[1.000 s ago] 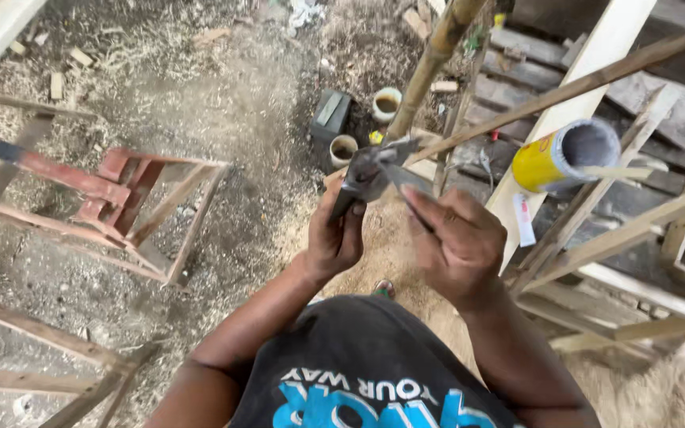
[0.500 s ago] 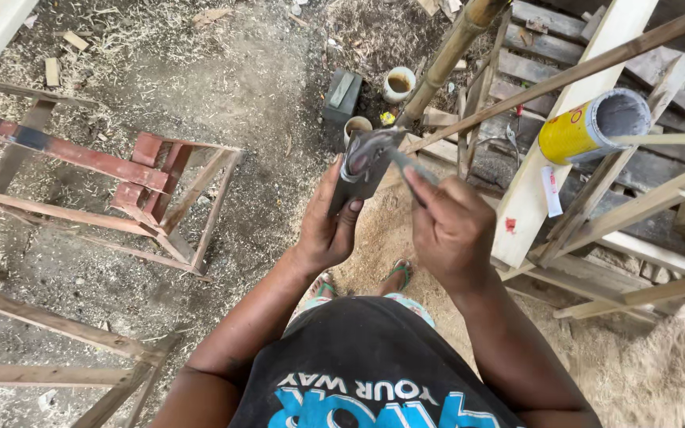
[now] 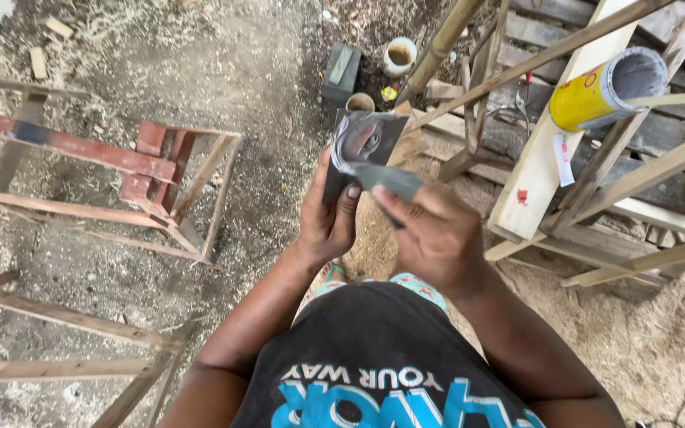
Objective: The person applies a white filler substance to gaps and joints in a wooden structure using a putty knife. They spread the filler into the crevices and smooth the surface, occasionally scraping excess material from the tool onto a small metal plate.
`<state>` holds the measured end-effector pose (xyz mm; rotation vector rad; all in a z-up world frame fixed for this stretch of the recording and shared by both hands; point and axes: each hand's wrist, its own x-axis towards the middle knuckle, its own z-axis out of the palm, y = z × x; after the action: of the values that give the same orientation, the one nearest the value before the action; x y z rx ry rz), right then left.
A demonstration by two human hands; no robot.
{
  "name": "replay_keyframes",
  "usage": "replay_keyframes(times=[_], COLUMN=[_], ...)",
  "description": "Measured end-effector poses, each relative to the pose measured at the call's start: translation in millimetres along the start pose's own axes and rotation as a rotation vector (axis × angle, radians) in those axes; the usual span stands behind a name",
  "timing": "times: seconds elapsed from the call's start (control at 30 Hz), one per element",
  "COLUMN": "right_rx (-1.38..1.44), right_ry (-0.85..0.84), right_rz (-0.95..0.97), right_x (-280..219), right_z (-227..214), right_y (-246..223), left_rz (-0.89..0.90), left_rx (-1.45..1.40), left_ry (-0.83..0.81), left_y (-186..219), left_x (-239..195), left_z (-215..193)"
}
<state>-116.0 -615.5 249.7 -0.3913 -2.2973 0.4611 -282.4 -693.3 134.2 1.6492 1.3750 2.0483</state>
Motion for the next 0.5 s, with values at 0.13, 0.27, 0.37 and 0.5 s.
replay_keyframes(times=[0.13,0.27,0.37,0.5], right_rx=[-0.158,-0.003,-0.164,-0.111], right_ry=[-0.012,-0.004,-0.057,-0.061], right_rz=[0.149,-0.071,0.021,0.007], right_x=[5,21,28,15], right_z=[-1,-2,-3,-3], right_y=[-11,-18,-16,-12], left_rz=[-0.111,-0.124,-0.211,-0.3], left_rx=[0.018,0.016,-0.146,-0.186], left_ry=[-0.048,-0.05,-0.075,-0.061], left_y=[7,12,13,15], left_x=[-7,-2,2,-8], left_z=[-1,-3,-5,-7])
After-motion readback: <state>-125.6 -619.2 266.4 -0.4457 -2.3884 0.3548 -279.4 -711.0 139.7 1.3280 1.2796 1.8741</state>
